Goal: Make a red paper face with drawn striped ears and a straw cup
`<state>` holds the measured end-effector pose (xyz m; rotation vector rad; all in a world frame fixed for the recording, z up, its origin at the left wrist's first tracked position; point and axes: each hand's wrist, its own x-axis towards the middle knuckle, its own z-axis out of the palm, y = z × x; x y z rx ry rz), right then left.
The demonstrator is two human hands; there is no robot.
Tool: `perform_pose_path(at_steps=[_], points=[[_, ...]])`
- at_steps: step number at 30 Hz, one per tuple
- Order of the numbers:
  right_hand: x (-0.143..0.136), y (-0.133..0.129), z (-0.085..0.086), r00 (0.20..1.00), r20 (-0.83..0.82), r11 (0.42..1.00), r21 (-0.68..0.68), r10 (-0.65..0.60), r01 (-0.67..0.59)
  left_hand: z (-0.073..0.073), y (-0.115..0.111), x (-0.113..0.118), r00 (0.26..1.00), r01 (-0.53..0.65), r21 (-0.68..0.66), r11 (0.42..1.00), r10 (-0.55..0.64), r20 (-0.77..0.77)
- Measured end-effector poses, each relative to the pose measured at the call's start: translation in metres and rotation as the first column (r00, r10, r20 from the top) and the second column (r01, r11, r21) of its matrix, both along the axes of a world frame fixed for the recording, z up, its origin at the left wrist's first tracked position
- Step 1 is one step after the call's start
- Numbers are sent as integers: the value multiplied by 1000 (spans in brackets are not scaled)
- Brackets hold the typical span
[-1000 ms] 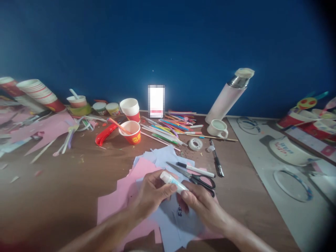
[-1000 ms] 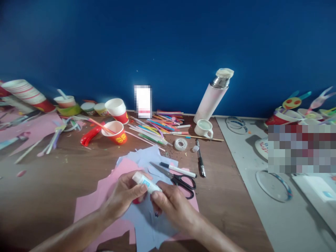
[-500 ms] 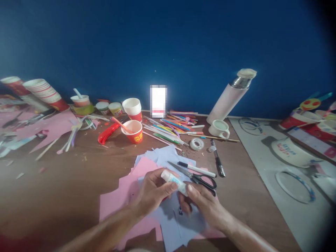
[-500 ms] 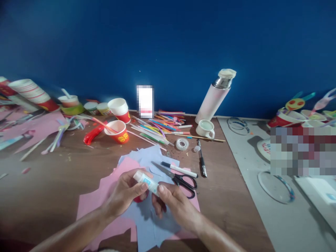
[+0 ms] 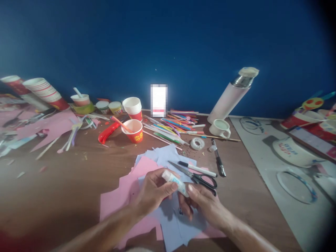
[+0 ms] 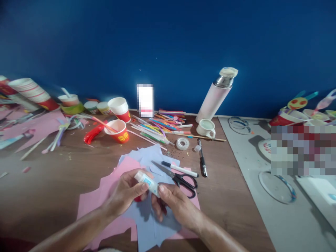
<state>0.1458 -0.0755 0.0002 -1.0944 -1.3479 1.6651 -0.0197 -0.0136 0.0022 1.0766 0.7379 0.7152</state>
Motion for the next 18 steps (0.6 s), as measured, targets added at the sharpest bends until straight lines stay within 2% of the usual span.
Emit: perform_pose_path(at_steps=[2,3,5,6,7,8,9,11,12,14,16,18], points=[[1,-1,-3,972,215,984,168,-93,57,-2,0,0,1000,-23,-6,1000,23,-13],[2,-1,-5,921,343,951,299,-186,81,-3,-1,0,999,-30,-8,1000,30,-16],[3,-3,-9,771,505,834,548,-389,63,-6,0,0,999,-30,-13,999,30,-15],[4,-4,-11,716,521,777,628,-465,48,-7,0,0,1000,-25,-15,1000,24,-13],[4,-5,-11,693,516,749,661,-504,52,-7,0,-1,1000,-16,-15,1000,16,-11],[4,-6,-11,710,500,762,642,-495,79,-8,0,-1,1000,-7,-15,1000,7,-8],[4,-6,-10,764,472,812,573,-439,113,-7,0,-1,1000,2,-15,1000,-2,-4],[3,-5,-5,910,331,935,328,-249,136,-5,-1,-1,1000,11,-17,1000,-10,4],[2,-4,-3,962,230,974,200,-149,103,-4,-1,-1,1000,13,-17,1000,-13,8],[1,-2,0,997,66,998,60,-26,22,-3,-2,-1,1000,13,-12,1000,-13,14],[1,-1,-1,993,111,996,83,-34,25,-3,-2,-1,1000,5,-4,1000,-5,10],[2,-1,-4,929,330,958,277,-166,72,-5,-1,-1,1000,-5,-12,1000,5,-1]])
